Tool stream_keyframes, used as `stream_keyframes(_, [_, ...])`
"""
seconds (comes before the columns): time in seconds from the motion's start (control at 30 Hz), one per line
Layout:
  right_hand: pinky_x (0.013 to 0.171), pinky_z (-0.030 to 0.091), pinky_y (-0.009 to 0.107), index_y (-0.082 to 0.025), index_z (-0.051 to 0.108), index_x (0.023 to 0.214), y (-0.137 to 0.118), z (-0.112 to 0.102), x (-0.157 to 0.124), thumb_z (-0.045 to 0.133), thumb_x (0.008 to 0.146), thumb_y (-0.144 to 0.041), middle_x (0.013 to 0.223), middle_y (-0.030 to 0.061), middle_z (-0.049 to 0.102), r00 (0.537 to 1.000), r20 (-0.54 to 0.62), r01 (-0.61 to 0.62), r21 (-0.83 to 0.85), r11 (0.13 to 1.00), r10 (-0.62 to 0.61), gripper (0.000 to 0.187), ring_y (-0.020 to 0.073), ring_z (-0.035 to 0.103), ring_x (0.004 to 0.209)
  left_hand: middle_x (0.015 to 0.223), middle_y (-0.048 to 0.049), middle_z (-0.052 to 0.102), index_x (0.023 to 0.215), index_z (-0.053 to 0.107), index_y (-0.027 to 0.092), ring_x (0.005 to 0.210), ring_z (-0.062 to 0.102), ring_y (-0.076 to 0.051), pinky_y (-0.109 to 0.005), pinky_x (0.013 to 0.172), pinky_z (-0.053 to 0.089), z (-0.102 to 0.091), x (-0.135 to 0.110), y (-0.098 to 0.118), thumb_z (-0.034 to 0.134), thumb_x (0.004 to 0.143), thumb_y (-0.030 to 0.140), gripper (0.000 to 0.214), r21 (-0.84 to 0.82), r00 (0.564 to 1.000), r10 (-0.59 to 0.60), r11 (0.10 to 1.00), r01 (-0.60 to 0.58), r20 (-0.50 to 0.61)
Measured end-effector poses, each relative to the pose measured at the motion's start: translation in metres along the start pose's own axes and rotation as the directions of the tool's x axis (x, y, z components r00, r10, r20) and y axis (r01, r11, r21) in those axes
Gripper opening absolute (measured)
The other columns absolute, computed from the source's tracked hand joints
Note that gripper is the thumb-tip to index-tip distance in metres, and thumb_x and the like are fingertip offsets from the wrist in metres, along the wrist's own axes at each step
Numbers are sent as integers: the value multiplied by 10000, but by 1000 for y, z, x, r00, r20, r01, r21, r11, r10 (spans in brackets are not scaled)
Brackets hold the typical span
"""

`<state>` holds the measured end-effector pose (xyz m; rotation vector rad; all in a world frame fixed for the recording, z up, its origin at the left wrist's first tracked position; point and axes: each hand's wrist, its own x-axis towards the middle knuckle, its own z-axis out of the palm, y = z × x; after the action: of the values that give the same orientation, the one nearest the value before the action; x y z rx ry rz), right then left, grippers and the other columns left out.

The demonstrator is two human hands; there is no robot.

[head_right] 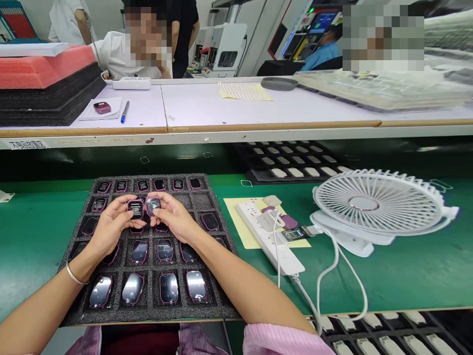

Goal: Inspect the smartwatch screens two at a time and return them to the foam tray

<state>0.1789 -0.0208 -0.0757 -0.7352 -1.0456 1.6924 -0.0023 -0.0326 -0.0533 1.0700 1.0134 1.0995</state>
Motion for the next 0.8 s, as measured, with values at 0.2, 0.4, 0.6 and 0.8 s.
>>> stream_keyframes(0.2, [608,506,274,-218,610,1117,1,-1,0,723,796,-238,839,-10,640,1000,14,2,-15,1000,-2,341,108,604,612,951,-14,676,1096,550,186,628,729,-158,-292,635,597,0,1,-1,658,735,253,383,-14,1000,-18,1000,18,6])
stream_keyframes(0.4, [587,496,268,-213,615,1104,0,-1,0,733,802,-262,805,-18,633,1000,10,14,-38,999,-14,328,105,598,592,978,-23,677,1092,549,185,628,728,-157,-287,628,595,0,1,-1,648,739,243,371,-12,1000,-18,1000,19,13])
stream_keyframes(0.6, [639,503,282,-215,606,1136,0,0,-2,718,797,-219,882,-7,626,999,33,31,-48,998,-30,357,104,601,627,987,-20,674,1090,552,183,625,729,-149,-267,618,594,-1,1,-2,664,735,251,378,-13,1000,-2,1000,2,18])
stream_keyframes(0.8, [648,500,284,-226,598,1142,1,0,-2,711,800,-210,939,9,620,999,41,36,-71,997,-34,360,104,600,643,996,-28,679,1072,552,183,592,716,-139,-271,599,596,-1,2,-4,681,748,268,358,5,1000,1,1000,-1,-4])
